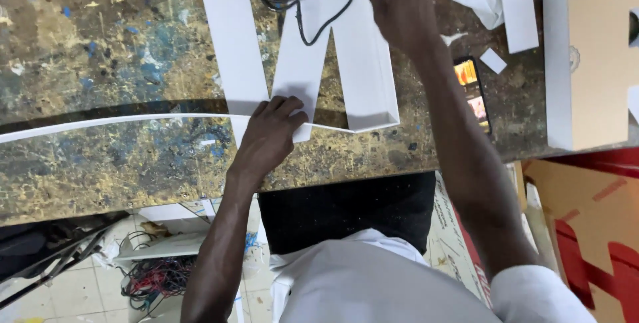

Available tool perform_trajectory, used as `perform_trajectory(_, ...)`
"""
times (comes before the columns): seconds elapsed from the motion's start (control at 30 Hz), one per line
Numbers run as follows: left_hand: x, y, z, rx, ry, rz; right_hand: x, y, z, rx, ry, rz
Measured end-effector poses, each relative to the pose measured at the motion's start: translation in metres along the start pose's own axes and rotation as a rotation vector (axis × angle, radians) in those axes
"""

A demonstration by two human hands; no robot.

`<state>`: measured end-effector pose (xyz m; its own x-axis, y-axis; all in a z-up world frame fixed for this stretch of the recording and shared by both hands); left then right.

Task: Bonding thin acrylic strips to the edges of a cutout acrylic letter to create a 3D sign component.

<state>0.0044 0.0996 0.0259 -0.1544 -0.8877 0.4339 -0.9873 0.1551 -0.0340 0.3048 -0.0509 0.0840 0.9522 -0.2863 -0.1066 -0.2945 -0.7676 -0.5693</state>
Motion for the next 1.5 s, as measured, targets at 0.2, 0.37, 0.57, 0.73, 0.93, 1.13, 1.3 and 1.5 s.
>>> perform_trajectory(0.2,0.016,-0.011,-0.012,-0.002,-0.028,-0.127,-0.086,0.119,-0.042,-0.071,-0.104,0.551)
perform_trajectory(0.37,0.039,-0.012,-0.019,-0.103,0.023,-0.316,-0.085,0.205,-0.006,-0.122,-0.284,0.683)
perform_trajectory(0.57,0.031,0.035,0.037,-0.153,0.006,-0.193,-0.088,0.168,-0.066,-0.264,-0.379,0.623)
perform_trajectory(0.73,0.059,0.028,0.025,-0.187,-0.047,-0.171,-0.073,0.175,-0.03,-0.335,-0.477,0.519)
perform_trajectory(0.93,0.03,-0.008,0.022,-0.121,-0.129,-0.134,-0.07,0.13,0.003,-0.144,-0.772,0.351)
perform_trajectory(1.13,0.036,-0.001,0.015,0.008,-0.043,-0.131,-0.095,0.162,-0.046,-0.023,-0.808,0.424)
perform_trajectory(1.3,0.045,0.016,0.039,0.242,-0.015,0.007,-0.112,0.205,-0.063,-0.13,-0.666,0.325)
perform_trajectory(1.5,0.048,0.016,0.052,0.455,-0.069,0.063,-0.108,0.207,-0.054,-0.116,-0.684,0.257)
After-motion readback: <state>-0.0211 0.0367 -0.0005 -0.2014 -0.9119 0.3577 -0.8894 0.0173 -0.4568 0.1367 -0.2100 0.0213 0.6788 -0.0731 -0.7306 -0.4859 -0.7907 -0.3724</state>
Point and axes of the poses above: each hand's wrist, its own y-axis away from the middle knuckle, its own z-axis out of the palm, x = y × z, the point moved 3 cm from there along -y, towards the middle knuckle, and after that the axes turned 8 degrees about y, right-handed, at the moved point
